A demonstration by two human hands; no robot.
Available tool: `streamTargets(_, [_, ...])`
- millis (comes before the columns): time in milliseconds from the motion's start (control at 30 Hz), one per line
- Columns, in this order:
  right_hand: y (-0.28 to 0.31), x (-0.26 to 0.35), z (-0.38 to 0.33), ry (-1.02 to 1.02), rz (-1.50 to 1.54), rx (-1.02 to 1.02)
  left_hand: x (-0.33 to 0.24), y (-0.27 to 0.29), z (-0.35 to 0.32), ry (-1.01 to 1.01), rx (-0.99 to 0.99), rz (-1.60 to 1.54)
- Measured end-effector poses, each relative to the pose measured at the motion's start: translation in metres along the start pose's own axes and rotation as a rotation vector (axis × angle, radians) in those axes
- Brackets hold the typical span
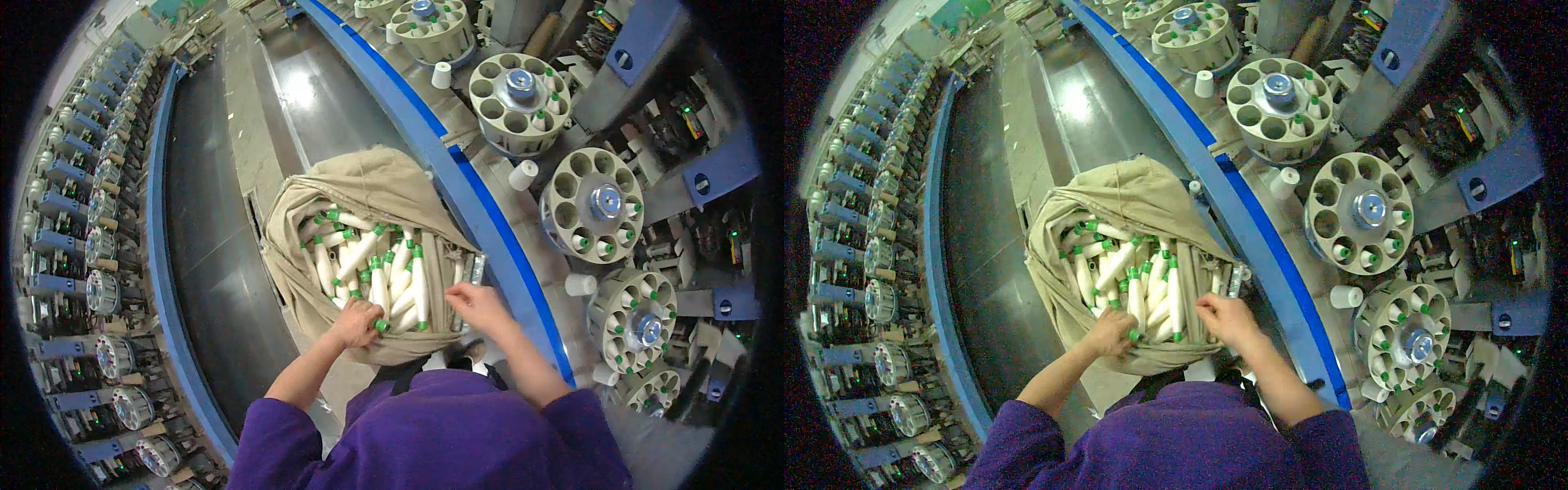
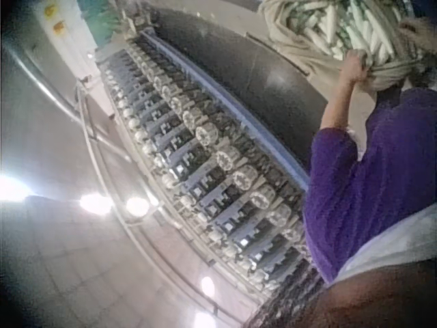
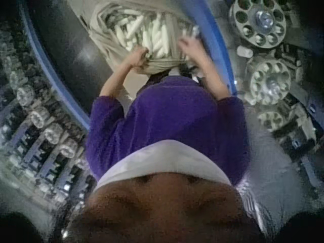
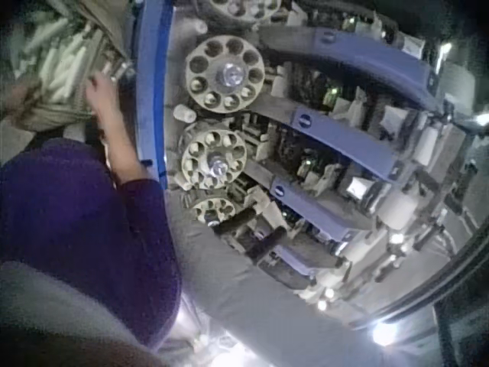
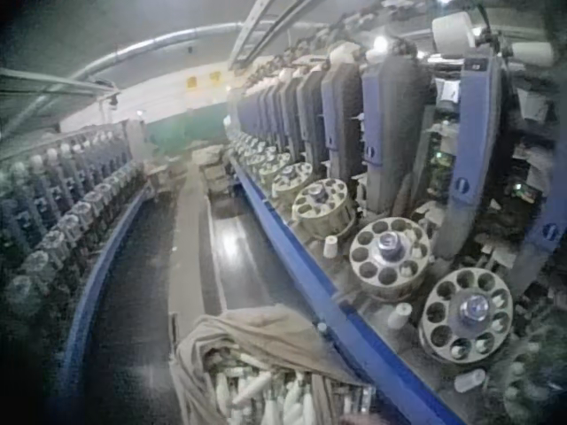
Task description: The person repeatedly picks white spools with green ends from a cloth bag and places them into slots on rotating circular fixtures on a textile machine. The person moves along the machine row, refilling empty slots as needed.
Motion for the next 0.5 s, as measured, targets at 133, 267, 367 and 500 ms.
streamTargets(133, [-0.083, -0.039, 0.039, -0.352, -0.545, 0.291, 0.024, 0.02, 0.013, 0.044, -0.153, -0.066])
streamTargets(267, [-0.1, -0.052, 0.035, -0.401, -0.486, 0.2, 0.008, -0.004, 0.011, -0.137, 0.006, 0.22])
streamTargets(367, [-0.105, -0.064, 0.025, -0.462, -0.277, 0.112, 0.006, -0.01, 0.01, -0.203, -0.001, 0.349])
streamTargets(500, [-0.109, -0.074, 0.025, -0.429, -0.273, -0.021, 0.015, -0.001, 0.009, -0.208, -0.046, 0.259])
Point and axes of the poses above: each hand's wrist, its own z-axis towards the middle knuckle, its own y-axis out of the back of the hand, x = y × z, the point moved 7 cm from there along z, towards the middle knuckle, and after that the axes turned 9 degrees about z, right-handed, at the moved point
